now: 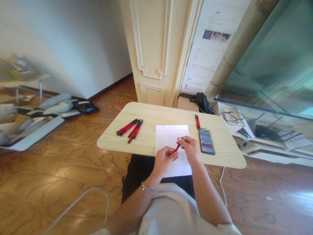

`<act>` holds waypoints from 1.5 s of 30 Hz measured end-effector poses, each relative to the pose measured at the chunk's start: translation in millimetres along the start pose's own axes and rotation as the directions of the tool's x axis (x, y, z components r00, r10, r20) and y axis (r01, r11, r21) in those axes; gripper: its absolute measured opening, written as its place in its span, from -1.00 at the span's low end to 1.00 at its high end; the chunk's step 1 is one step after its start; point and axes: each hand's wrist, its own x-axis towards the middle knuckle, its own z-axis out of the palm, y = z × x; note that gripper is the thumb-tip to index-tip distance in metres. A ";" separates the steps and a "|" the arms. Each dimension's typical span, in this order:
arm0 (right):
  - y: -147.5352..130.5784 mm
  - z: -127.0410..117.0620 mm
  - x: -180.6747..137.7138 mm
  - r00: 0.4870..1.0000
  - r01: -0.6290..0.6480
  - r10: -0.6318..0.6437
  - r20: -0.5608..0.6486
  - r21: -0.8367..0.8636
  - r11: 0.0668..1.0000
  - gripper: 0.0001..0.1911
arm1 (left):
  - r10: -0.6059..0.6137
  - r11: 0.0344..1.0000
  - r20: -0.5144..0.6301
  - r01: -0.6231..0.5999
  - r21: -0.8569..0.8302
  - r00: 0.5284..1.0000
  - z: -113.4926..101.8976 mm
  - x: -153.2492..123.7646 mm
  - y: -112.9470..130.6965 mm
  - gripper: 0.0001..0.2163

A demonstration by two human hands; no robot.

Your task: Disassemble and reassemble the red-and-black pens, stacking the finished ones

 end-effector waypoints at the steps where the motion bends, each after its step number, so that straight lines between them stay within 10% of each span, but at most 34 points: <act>1: -0.3 -0.2 -0.5 1.000 -0.006 0.006 0.016 0.007 1.000 -0.72 | -0.001 1.000 0.004 0.001 -0.011 1.000 -0.1 0.5 0.0 -0.82; 21: 0.9 -2.6 -17.0 0.997 0.045 -0.041 0.064 -0.066 0.997 -0.64 | 0.089 0.964 -0.066 -0.103 -0.245 0.994 -1.5 12.3 20.8 -0.69; 28: 9.6 11.9 -28.8 0.999 0.020 -0.009 -0.039 0.299 0.954 -0.76 | 0.094 0.911 -0.030 -0.098 -0.400 0.995 13.1 11.9 29.6 -0.71; 37: -6.2 -7.4 14.7 0.972 0.126 0.042 -0.230 0.668 0.734 -0.75 | 0.088 0.993 0.081 -0.081 -0.081 0.993 6.3 15.5 15.3 -0.73; 45: -7.9 -36.4 47.6 0.994 -0.031 0.096 -0.056 0.690 0.723 -0.56 | 0.158 0.987 -0.024 -0.157 0.040 0.987 -15.9 27.2 11.5 -0.79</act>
